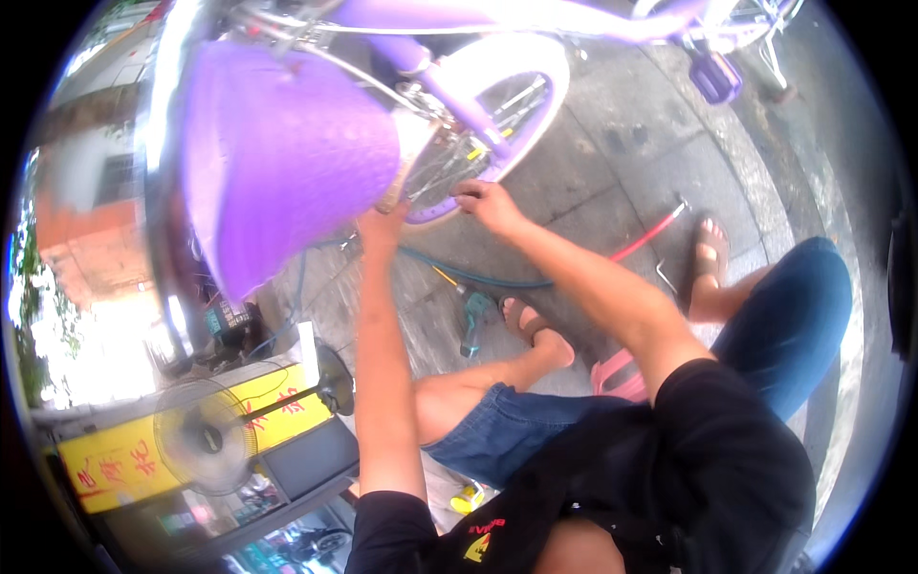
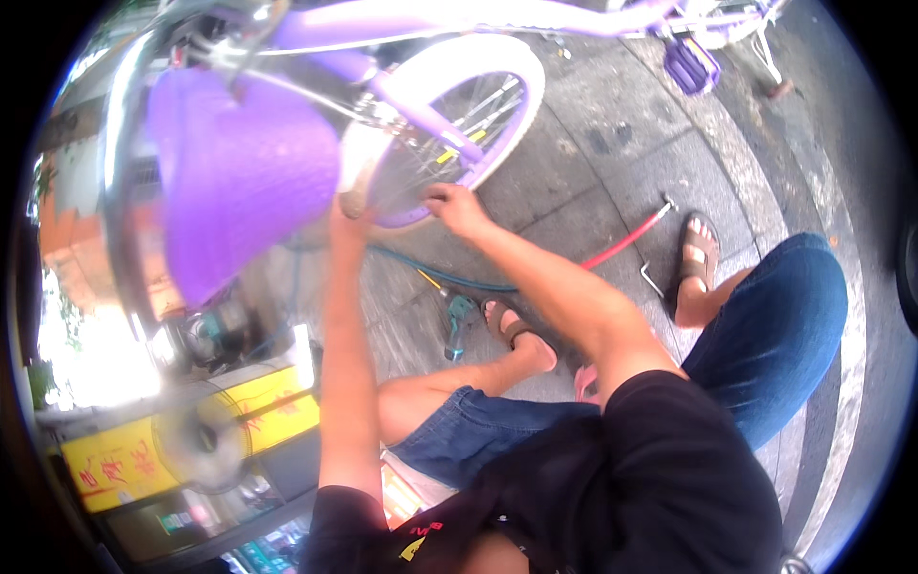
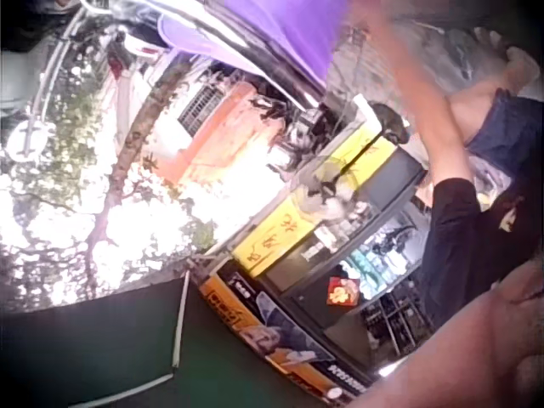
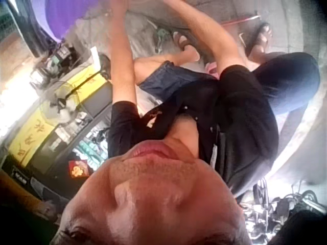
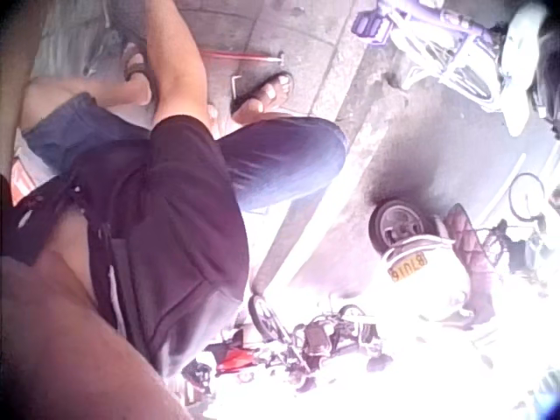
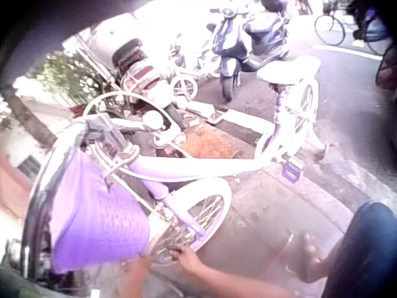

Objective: The person repairs a purple bicycle by cleaning the chain and gears with a spray and a purple tool, then uses a red air hose to inflate the tires, and finally tightens various bolts and components on the handlebars and front fork using a metal tool.

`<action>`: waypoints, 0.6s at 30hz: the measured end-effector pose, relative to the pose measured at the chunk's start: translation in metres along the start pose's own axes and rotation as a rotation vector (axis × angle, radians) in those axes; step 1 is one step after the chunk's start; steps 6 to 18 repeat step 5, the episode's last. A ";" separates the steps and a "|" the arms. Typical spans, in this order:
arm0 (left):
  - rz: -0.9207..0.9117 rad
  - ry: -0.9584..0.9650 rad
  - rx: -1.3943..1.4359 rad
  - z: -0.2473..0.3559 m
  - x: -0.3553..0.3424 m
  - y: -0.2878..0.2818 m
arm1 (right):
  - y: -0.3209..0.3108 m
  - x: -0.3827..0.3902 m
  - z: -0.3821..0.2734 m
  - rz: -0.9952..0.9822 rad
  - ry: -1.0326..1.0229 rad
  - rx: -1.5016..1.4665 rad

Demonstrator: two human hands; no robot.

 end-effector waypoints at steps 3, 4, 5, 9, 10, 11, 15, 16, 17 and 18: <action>-0.140 -0.263 0.087 0.002 0.005 0.000 | 0.044 -0.017 -0.023 -0.048 0.177 -0.255; -0.115 -0.248 0.070 0.002 0.006 0.001 | 0.054 -0.022 -0.028 -0.071 0.225 -0.284; -0.105 -0.185 0.153 0.017 -0.002 0.018 | 0.042 -0.035 -0.024 -0.029 0.250 -0.294; -0.105 -0.185 0.153 0.017 -0.002 0.018 | 0.042 -0.035 -0.024 -0.029 0.250 -0.294; -0.105 -0.185 0.153 0.017 -0.002 0.018 | 0.042 -0.035 -0.024 -0.029 0.250 -0.294; -0.105 -0.185 0.153 0.017 -0.002 0.018 | 0.042 -0.035 -0.024 -0.029 0.250 -0.294; -0.105 -0.185 0.153 0.017 -0.002 0.018 | 0.042 -0.035 -0.024 -0.029 0.250 -0.294; -0.105 -0.185 0.153 0.017 -0.002 0.018 | 0.042 -0.035 -0.024 -0.029 0.250 -0.294; -0.105 -0.185 0.153 0.017 -0.002 0.018 | 0.042 -0.035 -0.024 -0.029 0.250 -0.294; -0.105 -0.185 0.153 0.017 -0.002 0.018 | 0.042 -0.035 -0.024 -0.029 0.250 -0.294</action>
Point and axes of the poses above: each hand's wrist, its own x-axis away from the middle knuckle, its own y-axis out of the palm, z = x × y, the point moved 2 cm from there along -x, towards the middle knuckle, and after that the axes turned 11 degrees about x, right-handed, at the moved point
